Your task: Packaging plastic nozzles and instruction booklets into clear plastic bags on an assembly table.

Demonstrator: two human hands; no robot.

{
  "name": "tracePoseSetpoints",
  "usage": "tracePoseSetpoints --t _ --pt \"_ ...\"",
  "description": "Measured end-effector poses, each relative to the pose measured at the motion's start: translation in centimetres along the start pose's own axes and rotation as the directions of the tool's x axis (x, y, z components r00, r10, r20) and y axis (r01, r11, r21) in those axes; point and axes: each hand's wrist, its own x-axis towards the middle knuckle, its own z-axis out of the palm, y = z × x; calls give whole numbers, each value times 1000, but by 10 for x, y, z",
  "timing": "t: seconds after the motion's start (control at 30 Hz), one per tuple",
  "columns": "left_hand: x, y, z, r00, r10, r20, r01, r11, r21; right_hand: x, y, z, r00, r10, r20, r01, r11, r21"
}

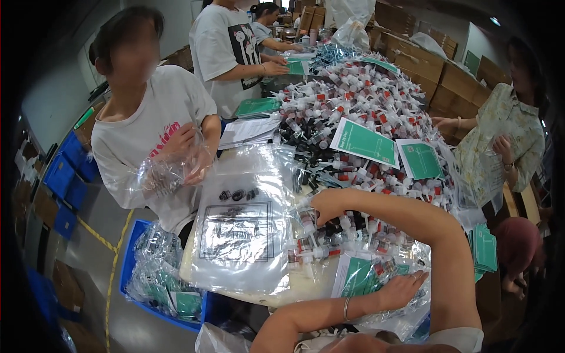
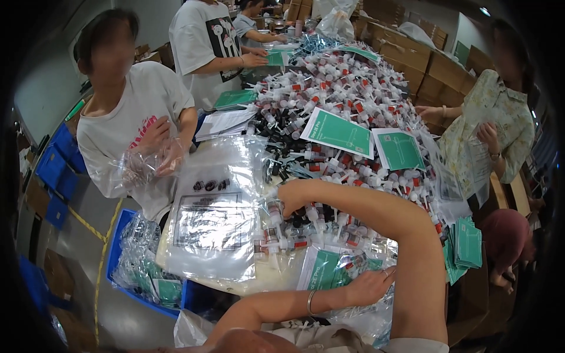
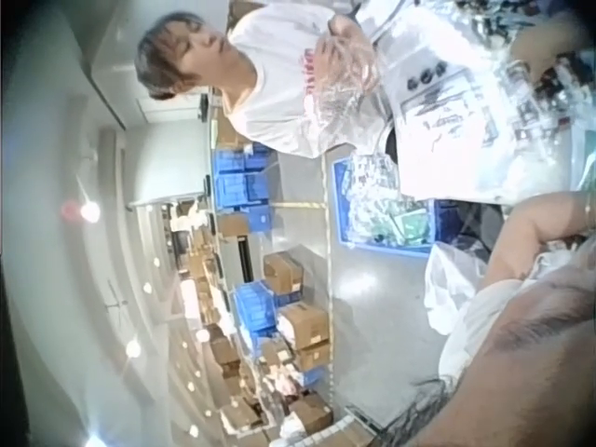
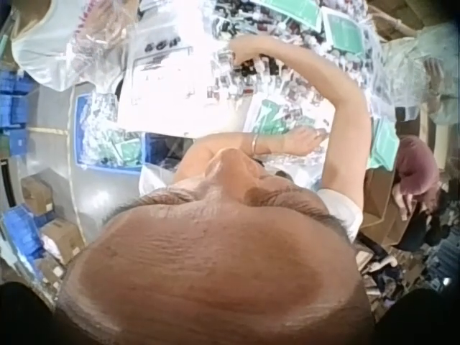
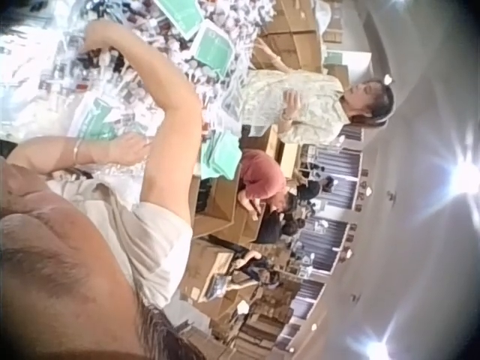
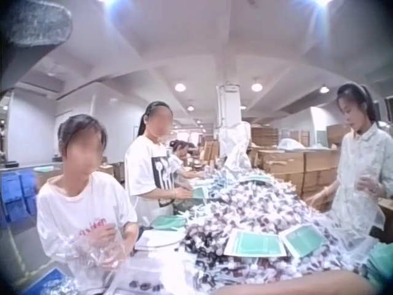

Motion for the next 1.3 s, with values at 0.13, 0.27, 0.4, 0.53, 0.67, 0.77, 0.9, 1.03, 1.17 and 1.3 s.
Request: tracePoseSetpoints --t 0.13,0.27,0.4,0.53,0.67,0.77,0.9,1.03,1.17,1.3 --pt "-1 -1 0 998 -20 58 19 1000 19 2 2 4 999 -27 -35 29 998 51" --pt "4 -1 -3 991 -41 129 43 999 -11 3 4 4 998 39 -45 -35 996 80" --pt "6 1 -9 997 -30 72 31 1000 0 4 12 8 995 92 -29 -83 971 226" --pt "4 2 -12 999 -26 33 26 1000 -7 -19 14 -2 983 150 -106 -50 774 632" --pt "2 3 -12 999 -7 54 5 999 33 -52 14 -9 960 244 -138 3 483 876" --pt "6 9 -23 996 -19 91 19 1000 5 -84 22 0 948 260 -183 73 383 921" --pt "12 7 -25 942 -136 308 166 983 -75 -169 12 21 901 304 -310 235 261 936" --pt "13 4 -28 975 -144 172 181 958 -223 -268 -1 64 858 455 -239 200 132 971" --pt "36 17 -57 816 -441 374 577 652 -492 -340 -19 121 789 598 -145 182 -3 983" --pt "45 28 -64 862 -411 297 500 590 -634 -357 -18 186 784 614 -91 102 17 995"
